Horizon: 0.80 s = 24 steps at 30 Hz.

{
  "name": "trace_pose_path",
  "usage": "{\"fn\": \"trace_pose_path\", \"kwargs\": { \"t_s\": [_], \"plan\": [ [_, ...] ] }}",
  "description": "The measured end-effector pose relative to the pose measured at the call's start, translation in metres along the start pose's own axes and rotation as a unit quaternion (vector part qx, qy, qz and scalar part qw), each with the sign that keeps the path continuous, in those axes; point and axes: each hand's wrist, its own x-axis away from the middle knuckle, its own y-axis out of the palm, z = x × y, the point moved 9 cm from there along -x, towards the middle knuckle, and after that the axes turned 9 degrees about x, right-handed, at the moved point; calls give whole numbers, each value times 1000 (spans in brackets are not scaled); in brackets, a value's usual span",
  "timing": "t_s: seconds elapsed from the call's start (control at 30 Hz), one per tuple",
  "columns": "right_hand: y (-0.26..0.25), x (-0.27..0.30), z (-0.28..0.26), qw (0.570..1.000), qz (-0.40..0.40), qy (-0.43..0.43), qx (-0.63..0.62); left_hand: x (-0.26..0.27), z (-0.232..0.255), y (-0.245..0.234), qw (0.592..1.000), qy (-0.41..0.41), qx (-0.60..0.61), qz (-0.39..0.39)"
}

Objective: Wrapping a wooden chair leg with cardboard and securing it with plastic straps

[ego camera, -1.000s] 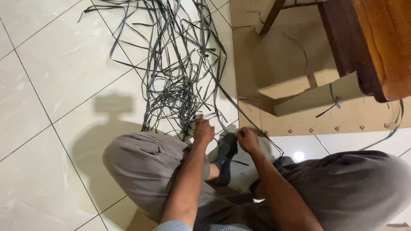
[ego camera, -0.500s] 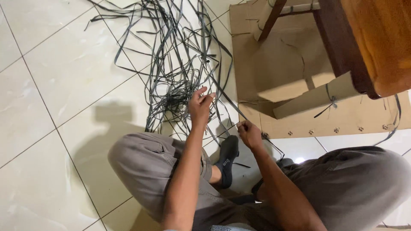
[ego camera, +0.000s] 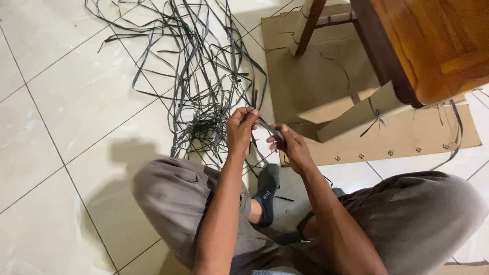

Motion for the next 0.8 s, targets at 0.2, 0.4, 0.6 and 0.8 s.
{"fn": "trace_pose_path", "kwargs": {
  "t_s": [0.2, 0.4, 0.6, 0.8],
  "plan": [
    [-43, -1, 16, 998, 57, -9, 29, 4, -14, 15, 1000, -1, -13, 6],
    [-87, 19, 21, 990, 139, 12, 11, 9, -51, 54, 999, -28, 2, -15],
    [-142, 46, 39, 963, 261, 62, -31, 23, -92, 109, 996, -61, -4, -65],
    [-246, 90, 116, 870, 470, 105, -104, 26, -148, 162, 985, -64, -90, -135]
  ]
}}
